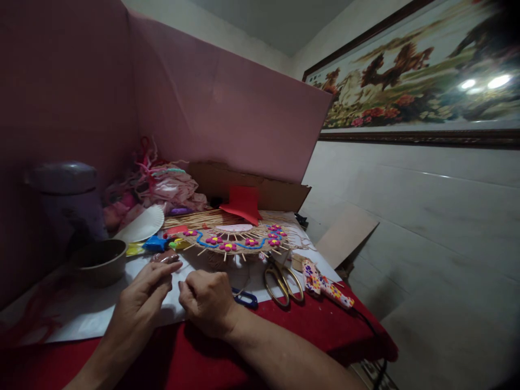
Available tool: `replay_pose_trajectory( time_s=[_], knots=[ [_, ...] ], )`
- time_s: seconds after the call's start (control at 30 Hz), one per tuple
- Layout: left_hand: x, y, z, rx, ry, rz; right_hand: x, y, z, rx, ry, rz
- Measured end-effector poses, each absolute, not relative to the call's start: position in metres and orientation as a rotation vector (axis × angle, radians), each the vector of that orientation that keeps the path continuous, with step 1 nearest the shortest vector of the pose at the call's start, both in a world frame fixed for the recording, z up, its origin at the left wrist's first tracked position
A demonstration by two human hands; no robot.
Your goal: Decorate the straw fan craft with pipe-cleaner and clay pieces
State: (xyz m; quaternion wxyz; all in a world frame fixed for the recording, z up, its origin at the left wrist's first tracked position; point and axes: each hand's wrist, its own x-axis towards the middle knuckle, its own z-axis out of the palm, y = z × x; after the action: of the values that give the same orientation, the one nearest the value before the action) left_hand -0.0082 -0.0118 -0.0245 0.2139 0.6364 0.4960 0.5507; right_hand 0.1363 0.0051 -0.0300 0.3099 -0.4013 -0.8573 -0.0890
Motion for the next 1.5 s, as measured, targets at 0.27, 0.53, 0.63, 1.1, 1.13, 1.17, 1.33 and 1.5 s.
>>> replay_pose_trajectory(
  time_s=[0.27,0.53,0.63,1.1,1.13,1.17,1.33,1.5],
  knots=[
    [-0.008,-0.011,-0.028,1.759,1.293,1.452,0.137,0.006,-0.031,-1.058,-2.257,-0.224],
    [-0.002,-0.014,-0.023,1.832,1.309,1.523,0.137,0.007,-0.033,-1.023,-2.254,-0.224],
    [-0.002,-0.014,-0.023,1.812,1.332,1.549,0.137,0.006,-0.032,-1.014,-2.265,-0.212],
    [0.000,-0.021,-0.006,1.441,1.394,1.724,0.121,-0.010,-0.033,-0.675,-2.566,-0.379],
    [0.000,-0.022,-0.005,1.399,1.378,1.729,0.116,-0.013,-0.032,-0.552,-2.656,-0.390],
    [-0.001,-0.022,-0.005,1.366,1.353,1.733,0.111,-0.015,-0.030,-0.436,-2.742,-0.379],
    [-0.011,-0.020,-0.008,1.310,1.332,1.760,0.090,-0.015,-0.024,-0.372,-2.881,-0.272],
    [-0.013,-0.019,-0.008,1.333,1.334,1.692,0.090,-0.008,-0.033,-0.404,-2.728,-0.301]
  ],
)
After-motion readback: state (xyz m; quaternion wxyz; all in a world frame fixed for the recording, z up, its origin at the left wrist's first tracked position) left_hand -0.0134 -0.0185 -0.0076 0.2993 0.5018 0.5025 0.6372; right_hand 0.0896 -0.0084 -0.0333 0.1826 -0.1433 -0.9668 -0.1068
